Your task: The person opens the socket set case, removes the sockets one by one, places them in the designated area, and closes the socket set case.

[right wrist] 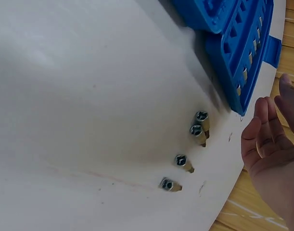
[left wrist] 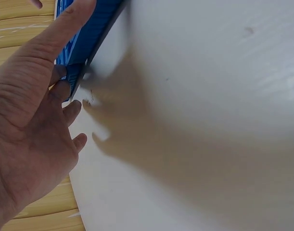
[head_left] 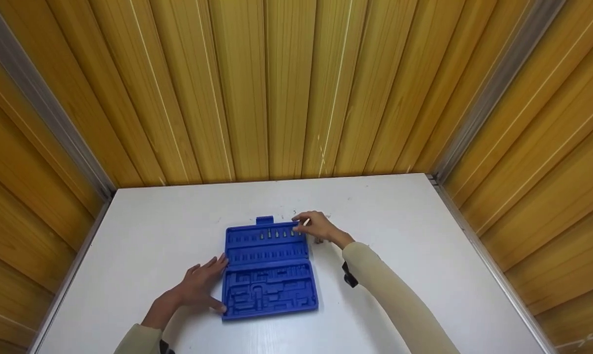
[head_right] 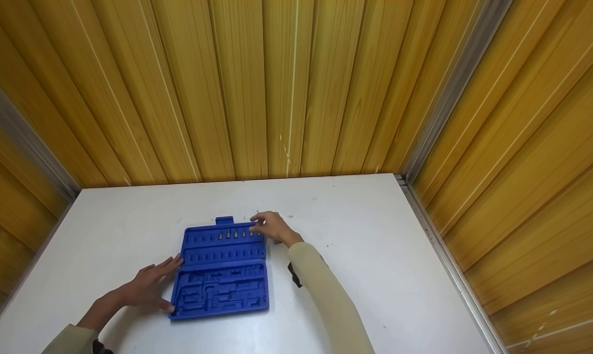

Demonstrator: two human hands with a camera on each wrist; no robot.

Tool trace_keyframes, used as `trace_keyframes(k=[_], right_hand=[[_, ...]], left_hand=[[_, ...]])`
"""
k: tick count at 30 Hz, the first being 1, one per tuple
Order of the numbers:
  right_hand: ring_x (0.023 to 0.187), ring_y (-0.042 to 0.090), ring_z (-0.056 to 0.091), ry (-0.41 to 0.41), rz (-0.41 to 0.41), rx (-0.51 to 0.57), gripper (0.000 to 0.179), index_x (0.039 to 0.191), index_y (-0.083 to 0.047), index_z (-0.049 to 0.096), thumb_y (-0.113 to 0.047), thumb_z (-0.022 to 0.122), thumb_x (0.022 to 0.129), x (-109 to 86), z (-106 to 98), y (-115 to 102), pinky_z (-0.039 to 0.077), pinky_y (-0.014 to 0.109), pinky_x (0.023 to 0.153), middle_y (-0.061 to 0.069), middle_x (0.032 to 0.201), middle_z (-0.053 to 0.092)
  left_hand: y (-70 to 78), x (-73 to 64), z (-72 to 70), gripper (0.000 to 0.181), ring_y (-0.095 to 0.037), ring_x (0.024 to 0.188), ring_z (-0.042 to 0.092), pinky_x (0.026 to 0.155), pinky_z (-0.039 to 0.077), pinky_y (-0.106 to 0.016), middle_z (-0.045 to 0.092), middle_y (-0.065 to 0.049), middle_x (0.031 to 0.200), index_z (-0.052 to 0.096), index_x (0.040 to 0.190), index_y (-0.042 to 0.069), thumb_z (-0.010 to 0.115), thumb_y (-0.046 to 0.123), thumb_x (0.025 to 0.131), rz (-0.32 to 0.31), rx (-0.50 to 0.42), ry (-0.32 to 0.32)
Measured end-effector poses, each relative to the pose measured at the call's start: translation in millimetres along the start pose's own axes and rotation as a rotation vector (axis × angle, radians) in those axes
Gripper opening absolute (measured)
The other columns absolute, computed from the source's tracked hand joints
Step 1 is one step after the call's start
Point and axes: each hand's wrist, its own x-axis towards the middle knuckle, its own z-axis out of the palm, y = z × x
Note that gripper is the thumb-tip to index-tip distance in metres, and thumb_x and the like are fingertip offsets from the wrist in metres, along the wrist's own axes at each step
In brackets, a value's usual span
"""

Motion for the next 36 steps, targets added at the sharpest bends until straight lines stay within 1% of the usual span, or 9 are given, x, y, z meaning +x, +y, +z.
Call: trace_keyframes(k=[4, 6, 10, 13, 17, 21, 26, 31, 36], right_hand=[[0.087, 0.029, 0.071, -0.02, 0.005, 0.016, 0.035, 0.127, 0.008, 0.066, -0.011, 0.068, 0.098, 12.0, 9.5, -10.4, 0.053, 0.023, 0.071, 0.026, 0.111, 0.072], [0.09, 0.029, 0.072, -0.037, 0.004, 0.027, 0.034, 0.127, 0.007, 0.067, -0.01, 0.068, 0.097, 17.3, 15.9, -14.9, 0.055, 0.024, 0.072, 0.026, 0.113, 0.072], [0.099, 0.033, 0.072, -0.057, -0.03, 0.018, 0.034, 0.127, 0.007, 0.067, -0.01, 0.068, 0.097, 28.0, 29.4, -24.5, 0.059, 0.036, 0.083, 0.025, 0.119, 0.072], [0.107, 0.036, 0.071, -0.054, -0.046, 0.008, 0.035, 0.126, 0.008, 0.068, -0.011, 0.069, 0.097, 35.1, 41.5, -30.0, 0.058, 0.045, 0.094, 0.024, 0.122, 0.072], [0.112, 0.036, 0.07, -0.035, -0.033, 0.01, 0.035, 0.126, 0.008, 0.068, -0.012, 0.068, 0.097, 42.7, 58.8, -34.2, 0.056, 0.048, 0.098, 0.023, 0.123, 0.072], [0.102, 0.03, 0.071, 0.011, -0.015, -0.031, 0.032, 0.121, 0.007, 0.071, -0.013, 0.069, 0.096, 47.1, 73.8, -36.4, 0.058, 0.044, 0.093, 0.02, 0.113, 0.075], [0.088, 0.018, 0.063, 0.083, 0.033, -0.127, 0.025, 0.115, 0.002, 0.075, -0.013, 0.071, 0.095, 47.4, 86.1, -36.6, 0.054, 0.035, 0.083, 0.013, 0.099, 0.074], [0.084, 0.014, 0.059, 0.124, 0.072, -0.152, 0.025, 0.116, 0.001, 0.075, -0.013, 0.072, 0.094, 47.9, 91.5, -35.7, 0.051, 0.031, 0.079, 0.011, 0.096, 0.071], [0.083, 0.014, 0.059, 0.119, 0.104, -0.135, 0.026, 0.116, 0.004, 0.073, -0.011, 0.072, 0.095, 49.3, 92.0, -37.1, 0.052, 0.031, 0.077, 0.013, 0.097, 0.071]], left_hand=[[0.0, 0.0, 0.5, 0.128, -0.05, 0.155, 0.018, 0.118, 0.011, -0.076, 0.021, -0.023, 0.168, 0.024, 0.159, -0.004, 0.096, 0.044, 0.065, 0.001, 0.004, 0.003], [0.5, -0.2, 1.0, 0.128, -0.051, 0.155, 0.018, 0.118, 0.012, -0.076, 0.021, -0.024, 0.168, 0.024, 0.159, -0.004, 0.096, 0.045, 0.065, 0.001, 0.004, 0.002], [1.3, 0.3, 0.2, 0.128, -0.052, 0.154, 0.019, 0.117, 0.012, -0.077, 0.021, -0.025, 0.168, 0.025, 0.159, -0.005, 0.096, 0.045, 0.064, 0.006, 0.002, 0.005], [0.2, 0.2, 0.5, 0.128, -0.052, 0.154, 0.019, 0.116, 0.013, -0.077, 0.022, -0.026, 0.167, 0.025, 0.159, -0.005, 0.096, 0.045, 0.064, 0.014, 0.005, 0.011], [-1.3, -1.1, 1.0, 0.127, -0.053, 0.153, 0.02, 0.115, 0.013, -0.079, 0.023, -0.026, 0.167, 0.026, 0.159, -0.004, 0.095, 0.046, 0.064, 0.026, 0.014, 0.014], [-1.6, -0.5, 1.1, 0.127, -0.052, 0.153, 0.019, 0.115, 0.013, -0.079, 0.023, -0.026, 0.167, 0.026, 0.159, -0.004, 0.095, 0.046, 0.065, 0.034, 0.004, 0.014], [0.5, 0.5, 0.4, 0.127, -0.052, 0.154, 0.018, 0.115, 0.011, -0.079, 0.022, -0.026, 0.167, 0.024, 0.159, -0.005, 0.095, 0.045, 0.066, 0.037, -0.008, 0.009], [-0.2, -0.4, 0.5, 0.126, -0.052, 0.155, 0.016, 0.116, 0.008, -0.078, 0.02, -0.025, 0.168, 0.023, 0.159, -0.004, 0.095, 0.042, 0.066, 0.023, -0.039, -0.002], [-1.7, -0.8, 0.4, 0.126, -0.052, 0.155, 0.015, 0.117, 0.007, -0.077, 0.019, -0.025, 0.168, 0.024, 0.159, -0.004, 0.096, 0.041, 0.065, 0.019, -0.049, -0.001]])
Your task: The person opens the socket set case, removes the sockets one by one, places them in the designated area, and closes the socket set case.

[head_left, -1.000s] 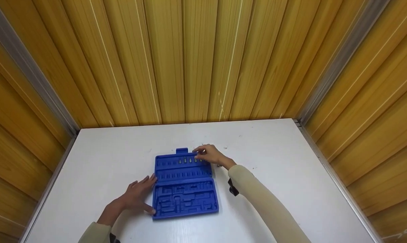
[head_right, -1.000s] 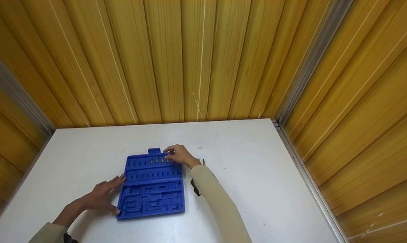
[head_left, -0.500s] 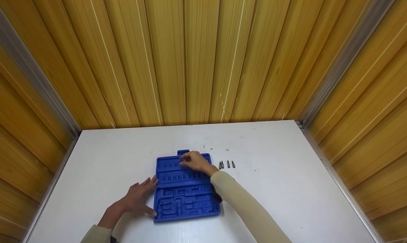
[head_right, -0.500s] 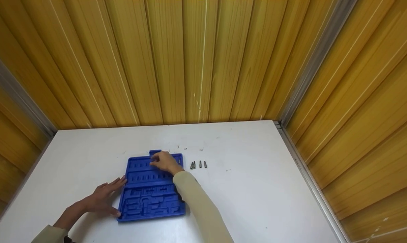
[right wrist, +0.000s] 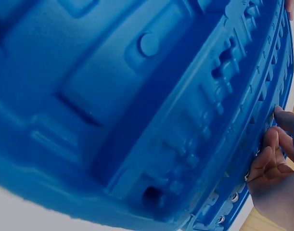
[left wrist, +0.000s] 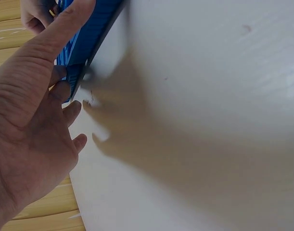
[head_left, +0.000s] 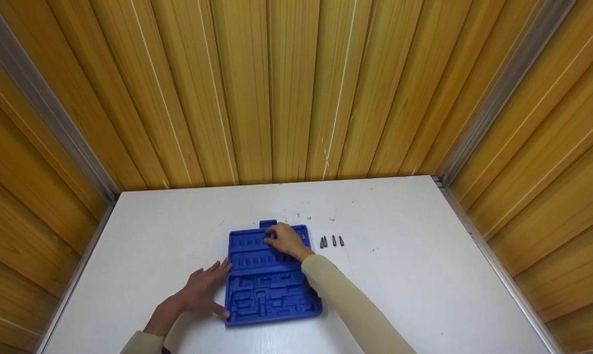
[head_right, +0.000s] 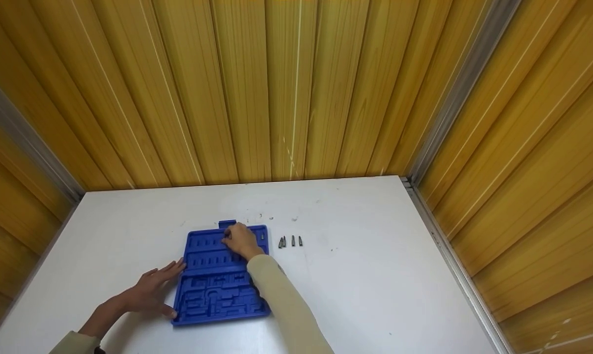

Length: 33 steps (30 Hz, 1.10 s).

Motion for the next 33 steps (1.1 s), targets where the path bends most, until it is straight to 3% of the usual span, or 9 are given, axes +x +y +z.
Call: trace_keyframes(k=[9, 18, 25, 30, 33], right_hand=[[0.078, 0.015, 0.056, -0.016, 0.003, 0.017, 0.025, 0.113, 0.003, 0.072, -0.011, 0.073, 0.093, 3.4, -1.7, -0.3, 0.048, 0.029, 0.071, 0.014, 0.092, 0.068], [0.085, 0.019, 0.058, -0.024, -0.021, 0.082, 0.021, 0.111, -0.001, 0.065, -0.009, 0.073, 0.093, 4.2, -1.8, 3.2, 0.049, 0.036, 0.079, 0.016, 0.096, 0.068], [0.093, 0.026, 0.065, -0.024, -0.041, 0.108, 0.015, 0.101, 0.002, 0.071, -0.013, 0.071, 0.095, 0.6, -0.5, 3.6, 0.053, 0.04, 0.085, 0.017, 0.103, 0.071], [0.095, 0.024, 0.066, -0.067, -0.098, 0.259, 0.013, 0.095, 0.005, 0.064, -0.007, 0.067, 0.097, -1.7, -2.6, 5.6, 0.054, 0.035, 0.087, 0.022, 0.107, 0.072], [0.093, 0.014, 0.062, -0.097, -0.058, 0.397, 0.016, 0.097, 0.006, 0.063, -0.009, 0.065, 0.099, -3.2, -4.9, 6.3, 0.05, 0.025, 0.084, 0.023, 0.11, 0.071]], left_hand=[[-0.6, -1.3, 0.0, 0.127, -0.053, 0.153, 0.018, 0.115, 0.009, -0.079, 0.021, -0.026, 0.167, 0.025, 0.158, -0.006, 0.096, 0.042, 0.064, 0.008, 0.023, 0.014], [-2.2, -0.1, 0.5, 0.127, -0.054, 0.152, 0.02, 0.114, 0.012, -0.08, 0.023, -0.027, 0.167, 0.025, 0.158, -0.006, 0.096, 0.044, 0.065, 0.027, 0.053, 0.023], [-2.4, 1.9, 1.3, 0.128, -0.053, 0.153, 0.021, 0.116, 0.012, -0.078, 0.024, -0.026, 0.167, 0.028, 0.158, -0.005, 0.095, 0.048, 0.063, 0.01, 0.075, 0.021], [0.8, 0.7, -0.3, 0.127, -0.052, 0.152, 0.022, 0.117, 0.012, -0.076, 0.028, -0.025, 0.165, 0.031, 0.157, -0.003, 0.095, 0.049, 0.062, -0.006, 0.114, 0.02], [2.6, 0.3, -1.8, 0.127, -0.051, 0.153, 0.023, 0.117, 0.013, -0.076, 0.029, -0.025, 0.165, 0.031, 0.157, -0.003, 0.095, 0.05, 0.062, -0.015, 0.151, 0.017]])
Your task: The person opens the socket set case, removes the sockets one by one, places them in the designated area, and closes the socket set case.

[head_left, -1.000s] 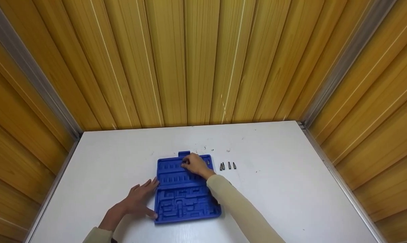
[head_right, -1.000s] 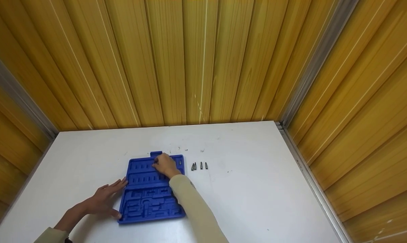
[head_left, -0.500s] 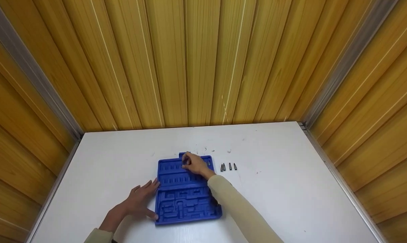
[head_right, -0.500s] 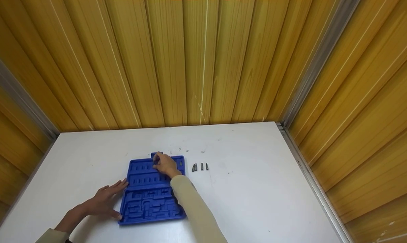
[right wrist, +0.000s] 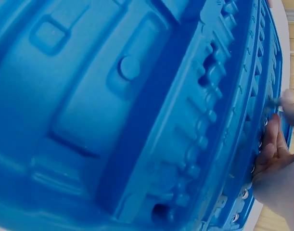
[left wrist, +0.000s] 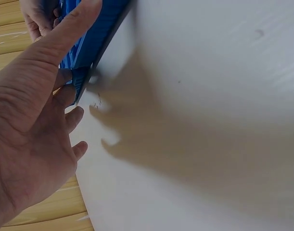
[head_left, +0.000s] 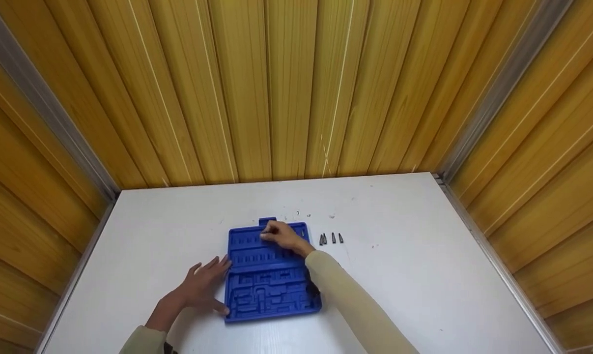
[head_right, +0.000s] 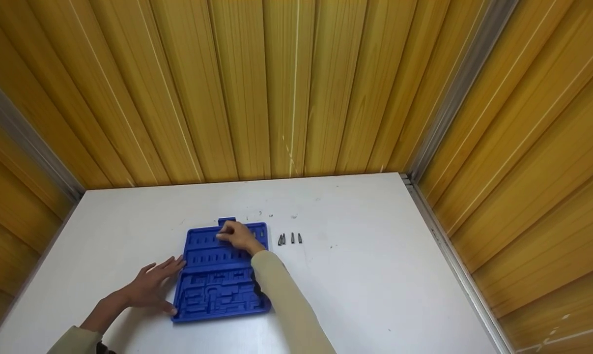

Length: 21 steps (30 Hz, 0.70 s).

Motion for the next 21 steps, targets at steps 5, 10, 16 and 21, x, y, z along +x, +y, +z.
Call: trace_keyframes(k=[5, 10, 16, 21], right_hand=[[0.089, 0.02, 0.067, 0.009, 0.041, 0.098, 0.017, 0.104, 0.006, 0.066, -0.011, 0.064, 0.1, -8.3, -9.3, -1.5, 0.052, 0.023, 0.078, 0.024, 0.109, 0.071], [0.095, 0.043, 0.071, 0.004, 0.041, 0.107, 0.019, 0.108, 0.009, 0.067, -0.008, 0.063, 0.1, -19.5, -26.5, -2.5, 0.06, 0.036, 0.078, 0.03, 0.107, 0.072], [0.074, 0.018, 0.071, -0.018, 0.087, 0.135, 0.026, 0.119, 0.011, 0.066, -0.007, 0.061, 0.102, -33.2, -47.0, -4.9, 0.06, 0.032, 0.073, 0.031, 0.111, 0.072], [0.067, 0.004, 0.063, -0.02, 0.115, 0.072, 0.034, 0.129, 0.007, 0.063, -0.014, 0.062, 0.102, -44.8, -63.4, -2.7, 0.055, 0.024, 0.069, 0.031, 0.11, 0.073]], left_hand=[[4.2, 1.1, -0.6, 0.126, -0.051, 0.153, 0.024, 0.116, 0.014, -0.076, 0.029, -0.026, 0.165, 0.032, 0.157, -0.004, 0.096, 0.048, 0.061, -0.003, 0.01, -0.002], [8.0, 4.8, -0.7, 0.126, -0.051, 0.153, 0.022, 0.117, 0.012, -0.077, 0.028, -0.024, 0.166, 0.031, 0.157, -0.004, 0.096, 0.046, 0.061, -0.006, -0.014, -0.01], [9.7, 5.7, -2.0, 0.126, -0.05, 0.154, 0.022, 0.118, 0.013, -0.075, 0.028, -0.025, 0.166, 0.03, 0.157, -0.003, 0.097, 0.044, 0.062, -0.013, -0.007, -0.017], [9.4, 1.1, -2.1, 0.127, -0.051, 0.153, 0.022, 0.117, 0.015, -0.076, 0.028, -0.027, 0.165, 0.03, 0.157, -0.004, 0.096, 0.045, 0.061, -0.014, 0.002, -0.011]])
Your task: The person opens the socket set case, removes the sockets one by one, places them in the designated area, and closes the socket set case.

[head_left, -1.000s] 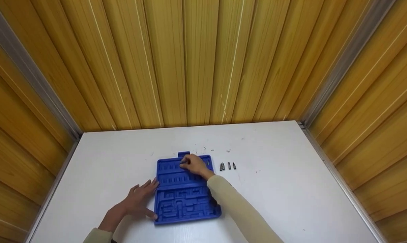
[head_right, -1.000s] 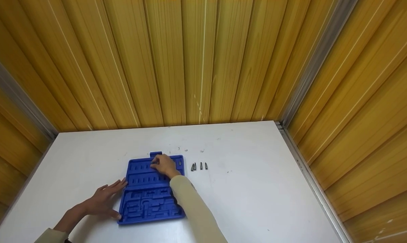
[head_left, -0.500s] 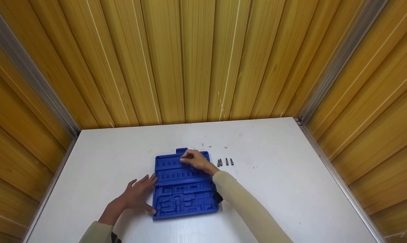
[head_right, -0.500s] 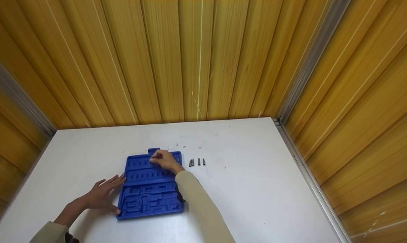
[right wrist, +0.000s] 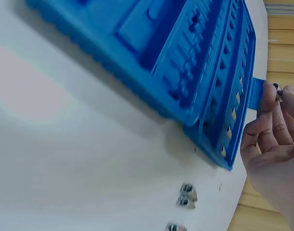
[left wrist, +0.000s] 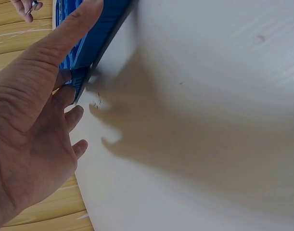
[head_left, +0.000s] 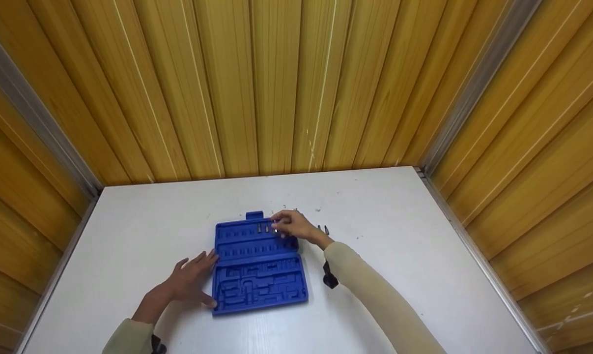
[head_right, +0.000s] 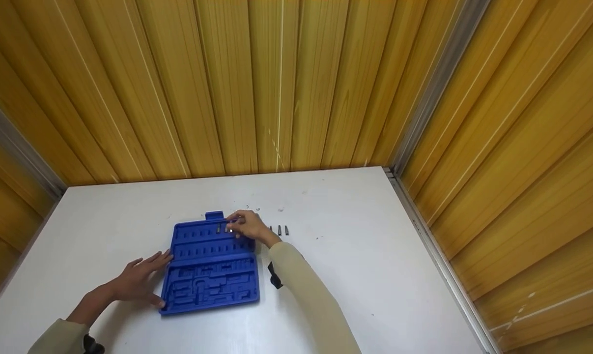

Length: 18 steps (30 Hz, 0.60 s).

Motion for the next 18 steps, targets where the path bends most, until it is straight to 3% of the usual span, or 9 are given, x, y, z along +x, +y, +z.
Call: trace_keyframes(k=[7, 14, 18], right_hand=[[0.067, 0.014, 0.059, 0.059, 0.048, -0.024, 0.035, 0.131, 0.003, 0.063, -0.018, 0.061, 0.103, -14.5, -27.6, 11.3, 0.042, 0.024, 0.053, 0.029, 0.098, 0.072], [0.081, 0.035, 0.068, 0.087, 0.069, 0.024, 0.037, 0.137, 0.007, 0.057, -0.013, 0.056, 0.105, -33.1, -52.6, 25.9, 0.047, 0.025, 0.062, 0.033, 0.109, 0.069], [0.088, 0.029, 0.068, 0.11, 0.111, 0.008, 0.042, 0.14, 0.003, 0.056, -0.011, 0.062, 0.101, -40.7, -63.7, 33.1, 0.049, 0.026, 0.068, 0.023, 0.109, 0.069]], left_hand=[[-2.7, -2.8, -1.8, 0.127, -0.052, 0.153, 0.021, 0.117, 0.013, -0.076, 0.028, -0.028, 0.165, 0.03, 0.157, -0.004, 0.096, 0.046, 0.062, 0.004, -0.024, 0.005], [-2.3, -3.2, -0.7, 0.126, -0.05, 0.154, 0.021, 0.117, 0.011, -0.076, 0.027, -0.026, 0.166, 0.029, 0.158, -0.004, 0.096, 0.044, 0.062, -0.007, -0.032, -0.004], [-0.4, -3.5, -1.2, 0.126, -0.05, 0.155, 0.019, 0.118, 0.01, -0.075, 0.025, -0.026, 0.166, 0.029, 0.159, -0.002, 0.096, 0.044, 0.062, -0.023, -0.037, -0.017]])
